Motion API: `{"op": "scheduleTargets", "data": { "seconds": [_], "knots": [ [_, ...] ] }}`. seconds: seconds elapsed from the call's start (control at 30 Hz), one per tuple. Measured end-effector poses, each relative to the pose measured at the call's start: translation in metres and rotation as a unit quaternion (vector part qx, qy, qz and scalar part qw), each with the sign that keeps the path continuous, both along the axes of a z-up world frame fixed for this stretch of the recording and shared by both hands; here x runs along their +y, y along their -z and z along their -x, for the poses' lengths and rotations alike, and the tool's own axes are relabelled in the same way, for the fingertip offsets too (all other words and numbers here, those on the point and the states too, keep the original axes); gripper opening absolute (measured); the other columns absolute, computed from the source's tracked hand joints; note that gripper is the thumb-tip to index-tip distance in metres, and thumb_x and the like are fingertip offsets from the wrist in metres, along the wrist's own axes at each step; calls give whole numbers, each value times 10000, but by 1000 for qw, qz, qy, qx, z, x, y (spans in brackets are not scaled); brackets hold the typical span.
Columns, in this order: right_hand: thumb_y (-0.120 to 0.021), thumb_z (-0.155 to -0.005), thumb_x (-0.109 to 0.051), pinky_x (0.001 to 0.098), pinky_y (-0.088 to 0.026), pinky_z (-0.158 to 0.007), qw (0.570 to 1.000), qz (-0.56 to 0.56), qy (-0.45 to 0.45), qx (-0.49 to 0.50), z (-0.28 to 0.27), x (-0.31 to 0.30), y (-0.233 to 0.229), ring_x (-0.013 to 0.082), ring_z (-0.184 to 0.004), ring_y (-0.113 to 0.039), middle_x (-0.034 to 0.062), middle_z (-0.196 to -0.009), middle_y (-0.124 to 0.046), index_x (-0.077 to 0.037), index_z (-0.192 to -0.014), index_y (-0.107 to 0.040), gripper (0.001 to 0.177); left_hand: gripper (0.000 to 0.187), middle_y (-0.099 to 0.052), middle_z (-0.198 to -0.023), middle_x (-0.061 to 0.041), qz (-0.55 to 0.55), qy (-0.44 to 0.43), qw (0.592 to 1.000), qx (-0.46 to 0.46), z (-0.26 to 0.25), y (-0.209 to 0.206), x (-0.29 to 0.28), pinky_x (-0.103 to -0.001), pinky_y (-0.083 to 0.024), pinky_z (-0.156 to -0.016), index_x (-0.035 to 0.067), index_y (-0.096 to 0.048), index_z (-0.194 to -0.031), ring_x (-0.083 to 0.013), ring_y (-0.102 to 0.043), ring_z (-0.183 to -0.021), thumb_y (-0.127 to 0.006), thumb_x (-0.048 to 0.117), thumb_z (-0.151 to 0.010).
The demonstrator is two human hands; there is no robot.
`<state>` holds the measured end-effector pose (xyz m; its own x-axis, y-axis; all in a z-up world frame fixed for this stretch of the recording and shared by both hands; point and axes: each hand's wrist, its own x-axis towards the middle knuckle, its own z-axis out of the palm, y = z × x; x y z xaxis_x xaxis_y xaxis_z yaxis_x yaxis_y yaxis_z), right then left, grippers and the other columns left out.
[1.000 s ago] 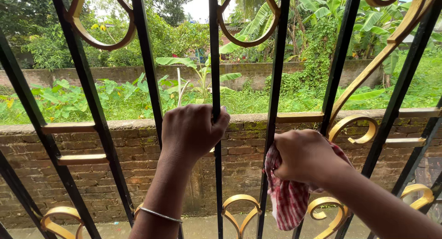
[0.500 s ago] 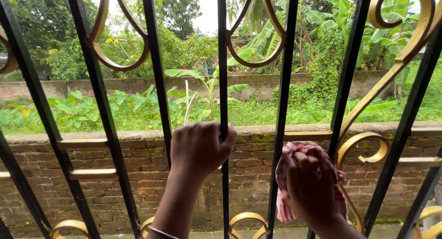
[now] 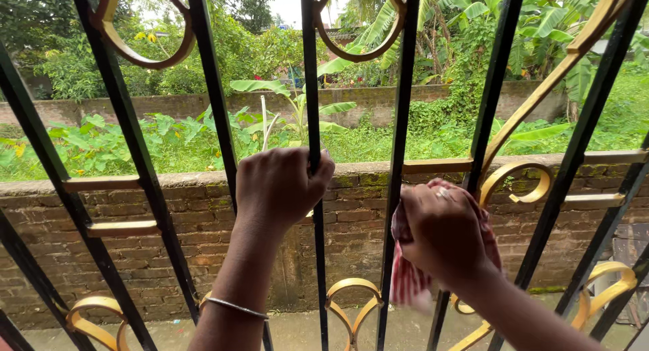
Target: The person wipes the vertical bars and ornate gold-colored elements of a balcony grill using a red and white cloth, then wipes along the metal horizontal track at the bottom.
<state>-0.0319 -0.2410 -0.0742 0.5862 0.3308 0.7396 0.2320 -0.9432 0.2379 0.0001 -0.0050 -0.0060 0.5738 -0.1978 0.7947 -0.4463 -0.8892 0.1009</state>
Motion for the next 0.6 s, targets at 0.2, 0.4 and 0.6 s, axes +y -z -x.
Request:
{"op": "scheduleTargets", "data": {
  "seconds": [0.2,0.4,0.6],
  "knots": [
    [-877,-390,-449,510,-486,-903,961,13,-45,-274,-15,3,36,390,-917,-700,205,-997,-686,-11,-1242,-539,1016,488,-653,-538,-70,6,-11,1000,-14,2,-2,-1,-433,-525,-563,193,-718,-604,-263,-666,-506,-504,458,-953],
    [-756,-772,-358,385,-624,-741,917,-21,166,363,-10,9,-49,249,-724,-714,107,-845,-666,-151,-1132,-746,415,485,-640,-517,-70,2,-7,1000,-1,0,-2,-3,-422,-514,-558,202,-712,-596,-262,-652,-484,-487,435,-957],
    [-813,-699,-336,433,-564,-900,978,20,106,181,10,7,-22,267,-896,-716,92,-945,-696,-104,-1128,-656,512,479,-661,-536,-74,-7,-3,1000,-28,-1,0,1,-437,-515,-563,207,-731,-636,-266,-659,-488,-481,451,-964]
  ]
}}
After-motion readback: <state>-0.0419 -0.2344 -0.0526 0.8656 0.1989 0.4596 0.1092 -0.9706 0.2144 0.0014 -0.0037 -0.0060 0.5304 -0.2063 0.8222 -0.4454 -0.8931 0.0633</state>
